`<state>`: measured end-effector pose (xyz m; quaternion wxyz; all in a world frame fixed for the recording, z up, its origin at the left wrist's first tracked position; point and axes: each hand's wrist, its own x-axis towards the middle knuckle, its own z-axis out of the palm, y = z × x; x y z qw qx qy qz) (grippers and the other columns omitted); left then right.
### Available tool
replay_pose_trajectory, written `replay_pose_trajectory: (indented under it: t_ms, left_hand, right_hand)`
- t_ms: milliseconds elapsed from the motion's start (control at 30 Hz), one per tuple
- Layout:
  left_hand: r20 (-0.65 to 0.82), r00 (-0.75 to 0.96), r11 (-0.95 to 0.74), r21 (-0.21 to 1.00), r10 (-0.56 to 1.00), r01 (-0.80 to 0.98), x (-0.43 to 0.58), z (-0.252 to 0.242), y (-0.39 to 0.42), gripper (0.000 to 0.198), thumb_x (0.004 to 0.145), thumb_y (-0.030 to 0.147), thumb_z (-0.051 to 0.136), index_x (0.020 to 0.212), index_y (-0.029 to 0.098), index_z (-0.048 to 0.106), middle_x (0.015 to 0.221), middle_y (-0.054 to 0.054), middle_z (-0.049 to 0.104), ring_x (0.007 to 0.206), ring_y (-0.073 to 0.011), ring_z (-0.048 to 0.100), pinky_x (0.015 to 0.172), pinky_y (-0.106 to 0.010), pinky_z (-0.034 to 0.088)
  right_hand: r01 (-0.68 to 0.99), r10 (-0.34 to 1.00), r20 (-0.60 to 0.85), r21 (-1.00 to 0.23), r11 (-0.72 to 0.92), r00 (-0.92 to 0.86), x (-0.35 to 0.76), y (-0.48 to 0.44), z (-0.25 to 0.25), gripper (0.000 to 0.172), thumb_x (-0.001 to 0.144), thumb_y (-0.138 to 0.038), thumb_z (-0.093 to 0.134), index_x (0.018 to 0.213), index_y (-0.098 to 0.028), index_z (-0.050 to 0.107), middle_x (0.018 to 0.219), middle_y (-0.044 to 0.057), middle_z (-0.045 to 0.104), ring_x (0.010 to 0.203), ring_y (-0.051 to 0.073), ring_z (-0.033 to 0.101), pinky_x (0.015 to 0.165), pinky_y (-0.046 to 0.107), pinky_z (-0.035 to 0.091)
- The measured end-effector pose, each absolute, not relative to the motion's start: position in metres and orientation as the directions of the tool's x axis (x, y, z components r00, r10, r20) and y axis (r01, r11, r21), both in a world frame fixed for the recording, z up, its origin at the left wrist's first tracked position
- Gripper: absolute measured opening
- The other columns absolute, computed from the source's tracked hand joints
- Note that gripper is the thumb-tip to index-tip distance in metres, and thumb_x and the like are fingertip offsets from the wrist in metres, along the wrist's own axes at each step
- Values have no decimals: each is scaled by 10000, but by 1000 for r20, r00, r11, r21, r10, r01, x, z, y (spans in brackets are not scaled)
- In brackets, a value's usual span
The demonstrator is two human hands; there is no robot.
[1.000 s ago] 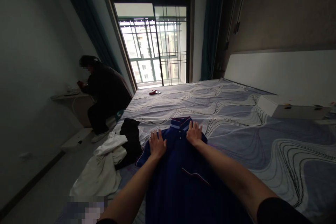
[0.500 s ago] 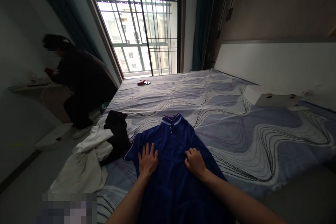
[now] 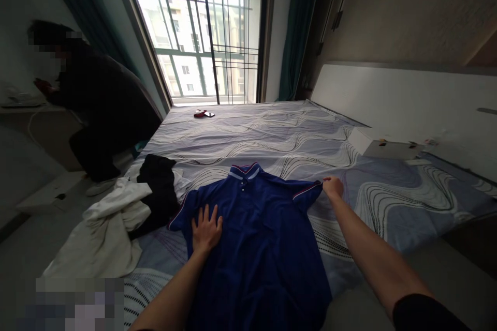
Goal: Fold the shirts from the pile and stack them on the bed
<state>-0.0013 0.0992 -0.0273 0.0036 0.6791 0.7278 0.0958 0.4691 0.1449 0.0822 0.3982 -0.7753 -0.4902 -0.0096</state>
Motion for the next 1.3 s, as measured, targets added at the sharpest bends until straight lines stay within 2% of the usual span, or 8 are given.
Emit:
replay_pose_trajectory:
  t_ms: [100, 233, 567, 800, 967, 1133, 1200, 1300]
  left_hand:
    - [121, -77, 60, 141, 990, 988, -1, -28, 100, 579, 984, 470, 313, 1531, 289, 371, 1634, -104, 309, 1511, -336, 233, 1178, -607, 219]
    - [112, -67, 54, 122, 991, 991, -2, -29, 100, 588, 985, 473, 288, 1542, 291, 347, 1641, -108, 291, 1517, -337, 216, 1174, -605, 224]
    - [-52, -2, 8, 116, 999, 993, -2, -15, 88, 715, 964, 578, 274, 1581, 219, 228, 1676, -114, 144, 1540, -362, 89, 1199, -609, 149]
    - [-103, 168, -130, 302, 980, 944, 4, -12, -35, 660, 957, 497, 401, 1560, 248, 302, 1674, -78, 182, 1546, -317, 98, 1212, -597, 153]
    - [128, 43, -97, 452, 991, 887, 12, -27, -190, 545, 913, 479, 495, 1411, 265, 551, 1586, -108, 375, 1487, -316, 293, 1191, -521, 295]
    - [113, -427, 324, 489, 897, 810, 27, -63, -300, 791, 750, 666, 615, 1296, 93, 605, 1221, -254, 580, 1210, -405, 564, 1047, -533, 455]
    - [-27, -518, 464, 488, 855, 740, 26, -67, -305, 842, 672, 714, 647, 1241, 93, 635, 1157, -255, 620, 1157, -450, 591, 995, -570, 475]
    - [-255, -483, 529, 599, 838, 602, 18, -49, -276, 710, 672, 702, 630, 1069, 118, 710, 1065, -221, 697, 1115, -448, 628, 995, -569, 473]
  right_hand:
    - [809, 790, 407, -559, -180, 458, 423, 120, 53, 407, 912, -250, 459, 1212, -87, 681, 1210, 230, 646, 1172, 310, 568, 1026, 481, 389]
    - [901, 951, 217, -328, 285, -222, 356, 80, -2, 516, 913, -461, 551, 1409, -318, 557, 1569, 47, 415, 1461, 275, 300, 1185, 468, 222]
    - [931, 945, 34, -188, -312, 324, 388, 44, -35, 588, 1023, -470, 296, 1578, -278, 286, 1665, 64, 208, 1523, 285, 154, 1200, 542, 136]
    - [936, 955, 49, -216, -277, 294, 357, -39, -32, 590, 1006, -368, 346, 1571, -204, 316, 1663, 90, 197, 1526, 332, 123, 1202, 585, 91]
    - [899, 991, 14, -423, -117, 136, 331, -139, -27, 543, 986, -428, 391, 1487, -231, 464, 1627, 80, 309, 1514, 306, 197, 1214, 557, 146]
    - [620, 895, 11, -725, -300, 446, 293, -241, -49, 772, 795, -582, 643, 1397, -124, 490, 1476, 235, 461, 1419, 397, 364, 1154, 526, 324]
    - [297, 785, -249, -827, -477, 568, 288, -256, -59, 826, 684, -625, 719, 1302, -105, 545, 1318, 242, 598, 1329, 427, 475, 1076, 513, 421]
    - [-231, 685, -626, -777, -585, 373, 299, -247, -64, 648, 614, -654, 741, 1004, -144, 662, 992, 161, 737, 1098, 373, 659, 874, 414, 547]
